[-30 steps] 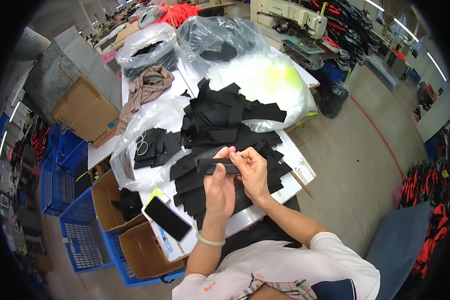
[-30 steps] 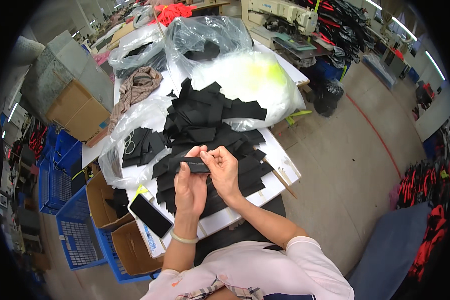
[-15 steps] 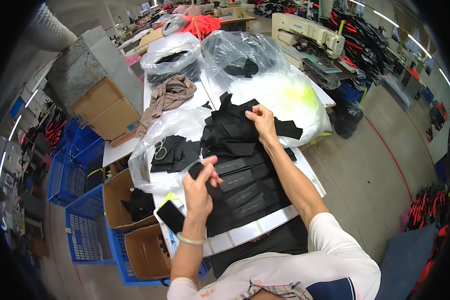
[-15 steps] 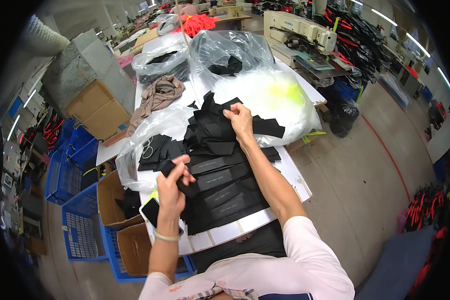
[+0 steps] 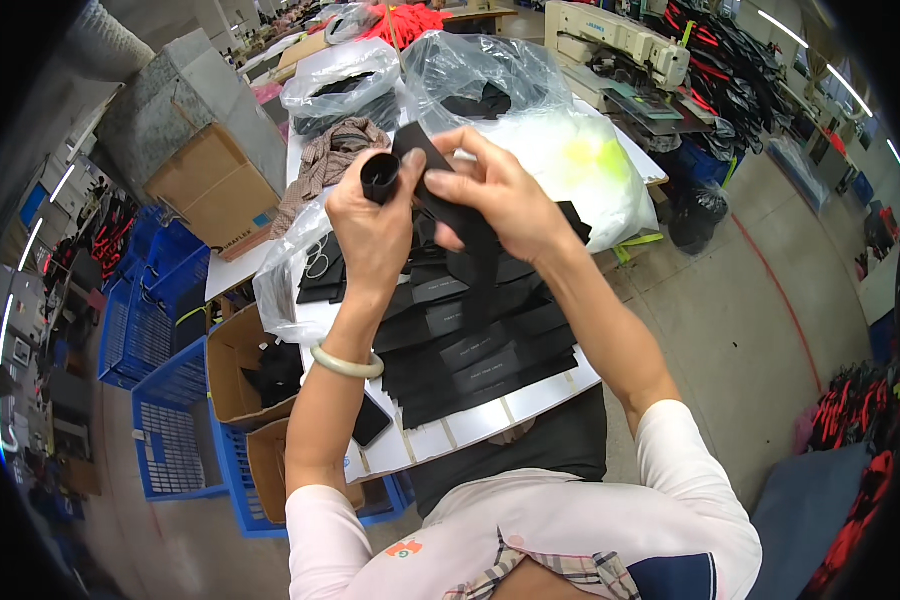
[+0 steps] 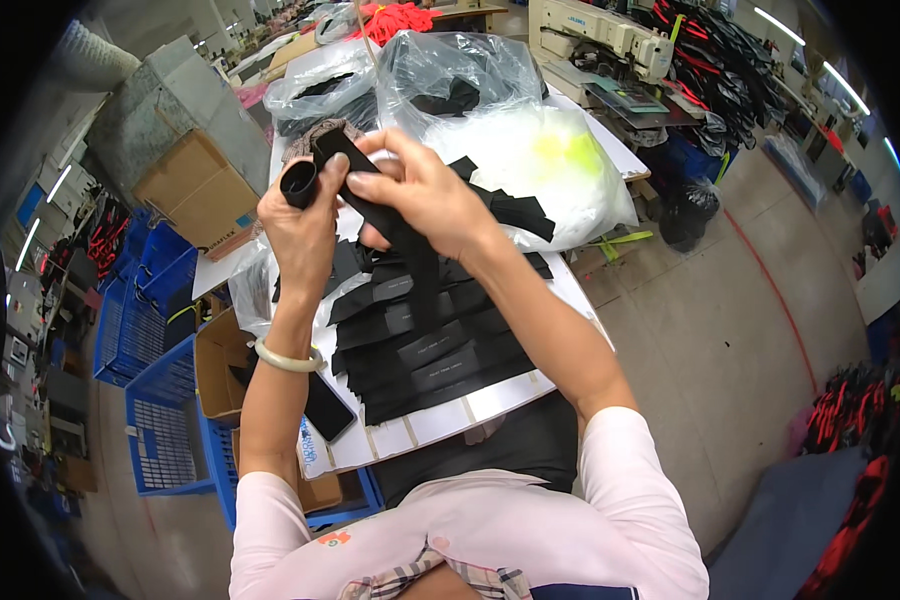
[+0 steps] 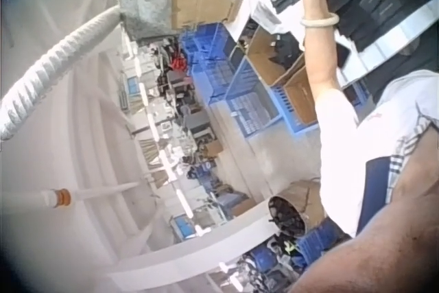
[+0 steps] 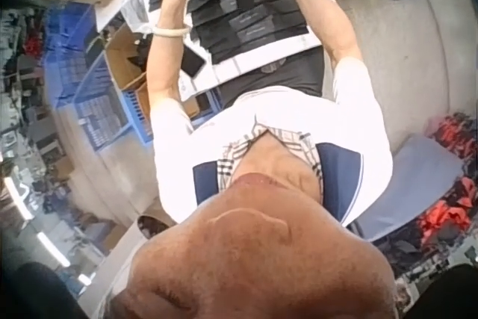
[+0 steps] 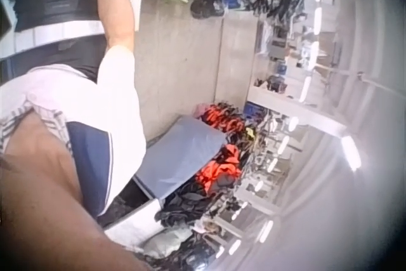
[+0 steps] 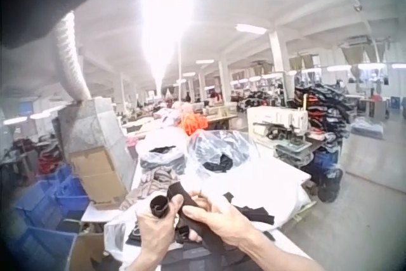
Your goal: Folding black fabric straps and using a wooden stick to insert them into loops or sleeves.
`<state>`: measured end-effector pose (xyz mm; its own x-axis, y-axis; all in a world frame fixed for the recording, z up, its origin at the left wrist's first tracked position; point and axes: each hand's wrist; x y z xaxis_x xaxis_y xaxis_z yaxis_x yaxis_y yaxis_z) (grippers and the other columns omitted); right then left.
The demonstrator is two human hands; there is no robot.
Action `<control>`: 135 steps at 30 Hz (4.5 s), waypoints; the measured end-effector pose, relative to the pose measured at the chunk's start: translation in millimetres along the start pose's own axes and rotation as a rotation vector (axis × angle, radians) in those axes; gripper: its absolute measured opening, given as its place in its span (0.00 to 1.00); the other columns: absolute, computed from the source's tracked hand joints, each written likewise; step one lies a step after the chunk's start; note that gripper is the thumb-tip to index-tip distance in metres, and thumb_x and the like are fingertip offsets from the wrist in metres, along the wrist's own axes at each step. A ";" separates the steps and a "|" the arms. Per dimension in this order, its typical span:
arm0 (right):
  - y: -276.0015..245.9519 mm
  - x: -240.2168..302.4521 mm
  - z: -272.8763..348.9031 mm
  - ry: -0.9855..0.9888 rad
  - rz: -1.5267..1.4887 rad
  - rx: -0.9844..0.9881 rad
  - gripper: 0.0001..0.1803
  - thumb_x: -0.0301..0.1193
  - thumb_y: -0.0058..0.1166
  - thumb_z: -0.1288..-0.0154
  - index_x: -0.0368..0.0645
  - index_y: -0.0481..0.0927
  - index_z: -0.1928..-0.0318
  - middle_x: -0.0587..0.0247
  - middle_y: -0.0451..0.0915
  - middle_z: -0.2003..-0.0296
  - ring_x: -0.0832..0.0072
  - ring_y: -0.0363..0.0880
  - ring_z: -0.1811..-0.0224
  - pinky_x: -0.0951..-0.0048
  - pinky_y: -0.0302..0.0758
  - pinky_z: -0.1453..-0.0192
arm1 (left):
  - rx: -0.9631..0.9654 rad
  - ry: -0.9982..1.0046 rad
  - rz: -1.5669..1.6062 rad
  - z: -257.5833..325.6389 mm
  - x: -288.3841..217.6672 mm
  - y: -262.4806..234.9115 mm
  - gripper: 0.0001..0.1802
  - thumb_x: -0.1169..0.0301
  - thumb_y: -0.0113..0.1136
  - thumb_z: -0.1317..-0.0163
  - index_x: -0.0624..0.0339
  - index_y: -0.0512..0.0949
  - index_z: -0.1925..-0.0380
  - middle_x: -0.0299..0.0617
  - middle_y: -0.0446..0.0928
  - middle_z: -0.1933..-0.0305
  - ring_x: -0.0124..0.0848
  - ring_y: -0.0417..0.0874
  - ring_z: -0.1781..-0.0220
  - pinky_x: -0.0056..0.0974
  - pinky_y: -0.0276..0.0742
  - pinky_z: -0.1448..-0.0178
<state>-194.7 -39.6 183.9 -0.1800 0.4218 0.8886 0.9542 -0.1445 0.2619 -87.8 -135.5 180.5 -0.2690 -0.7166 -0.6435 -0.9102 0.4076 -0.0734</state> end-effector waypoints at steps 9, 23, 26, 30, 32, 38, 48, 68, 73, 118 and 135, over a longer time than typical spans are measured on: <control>-10.2 7.2 118.3 -0.083 0.543 -0.293 0.16 0.30 0.63 0.44 0.36 0.72 0.60 0.65 0.78 0.69 0.86 0.75 0.71 0.82 0.69 0.73 | 0.131 -0.631 0.533 81.2 -49.9 11.5 0.05 0.75 0.61 0.43 0.68 0.78 0.72 0.38 0.74 0.81 0.21 0.71 0.84 0.26 0.68 0.76; 6.0 -2.8 176.0 -0.374 1.007 -0.426 0.05 0.21 0.61 0.51 0.34 0.79 0.72 0.56 0.80 0.71 0.68 0.80 0.74 0.73 0.75 0.71 | 0.258 -0.839 0.864 151.7 -69.4 15.1 0.17 0.75 0.62 0.43 0.69 0.76 0.53 0.37 0.74 0.71 0.20 0.69 0.79 0.27 0.70 0.72; 3.6 1.9 180.4 -0.234 0.642 -0.308 0.05 0.22 0.61 0.49 0.33 0.80 0.71 0.59 0.80 0.72 0.77 0.78 0.73 0.79 0.71 0.71 | 0.326 -0.658 0.636 155.5 -72.9 7.3 0.12 0.76 0.61 0.43 0.68 0.79 0.58 0.36 0.74 0.73 0.19 0.71 0.77 0.23 0.66 0.72; 16.1 -2.0 180.7 -0.258 0.675 -0.346 0.04 0.20 0.60 0.49 0.33 0.79 0.72 0.58 0.79 0.72 0.73 0.79 0.71 0.76 0.73 0.69 | 0.225 -0.592 0.618 157.1 -74.3 9.4 0.07 0.76 0.59 0.40 0.69 0.79 0.64 0.37 0.73 0.76 0.20 0.70 0.78 0.25 0.67 0.73; 25.0 -5.4 177.7 -0.320 0.770 -0.412 0.04 0.19 0.59 0.49 0.33 0.78 0.72 0.57 0.79 0.72 0.71 0.79 0.71 0.75 0.74 0.68 | 0.116 -0.745 0.766 157.9 -75.0 14.8 0.07 0.75 0.57 0.38 0.70 0.78 0.67 0.37 0.73 0.77 0.21 0.69 0.79 0.27 0.67 0.73; 25.8 4.0 187.3 -0.467 1.039 -0.426 0.05 0.18 0.60 0.55 0.35 0.78 0.75 0.57 0.78 0.72 0.66 0.79 0.74 0.71 0.75 0.72 | -0.269 -1.338 1.473 138.9 -37.5 4.6 0.09 0.72 0.56 0.36 0.65 0.67 0.65 0.41 0.69 0.71 0.26 0.68 0.74 0.35 0.73 0.57; 31.2 -8.1 175.4 -0.473 1.241 -0.338 0.06 0.18 0.62 0.55 0.35 0.78 0.73 0.59 0.77 0.74 0.70 0.76 0.77 0.76 0.70 0.77 | -0.410 -1.352 1.468 136.1 -33.7 3.8 0.10 0.74 0.56 0.37 0.70 0.66 0.64 0.44 0.70 0.68 0.30 0.74 0.70 0.42 0.75 0.41; 44.4 -44.8 158.1 -0.297 0.862 -0.191 0.15 0.26 0.65 0.52 0.36 0.81 0.61 0.56 0.74 0.61 0.71 0.77 0.66 0.75 0.74 0.66 | -0.230 -0.995 1.299 128.7 -35.4 -1.7 0.09 0.67 0.50 0.32 0.56 0.67 0.71 0.34 0.65 0.74 0.22 0.62 0.79 0.31 0.64 0.71; 42.4 -59.3 160.5 -0.088 1.240 -0.058 0.19 0.26 0.61 0.57 0.39 0.78 0.60 0.50 0.77 0.70 0.55 0.80 0.69 0.60 0.76 0.68 | -0.030 -0.930 1.333 131.1 -40.6 5.3 0.09 0.66 0.51 0.33 0.55 0.68 0.72 0.32 0.63 0.81 0.24 0.62 0.83 0.31 0.67 0.73; -4.8 -76.0 68.7 0.443 0.182 -0.018 0.13 0.31 0.63 0.46 0.42 0.74 0.80 0.77 0.69 0.81 0.90 0.62 0.78 0.82 0.61 0.74 | 0.430 -1.251 1.251 183.3 0.4 -3.4 0.19 0.63 0.44 0.31 0.73 0.72 0.60 0.44 0.75 0.76 0.33 0.77 0.76 0.39 0.77 0.61; -26.0 -108.5 66.9 0.501 0.274 -0.283 0.10 0.31 0.61 0.43 0.37 0.78 0.76 0.68 0.76 0.78 0.85 0.71 0.78 0.82 0.67 0.74 | 0.467 -1.220 0.945 217.1 12.7 37.3 0.22 0.62 0.45 0.31 0.76 0.75 0.66 0.52 0.80 0.72 0.37 0.84 0.71 0.36 0.81 0.62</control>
<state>-184.0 -21.7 55.5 -0.0934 -0.1240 0.9879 0.8936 -0.4479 0.0283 -56.8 -6.5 4.2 -0.0438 0.6406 -0.7667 -0.3406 0.7118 0.6142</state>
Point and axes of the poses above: each hand's wrist, its own z-axis away from the middle knuckle, its own y-axis out of the palm, x = y × z
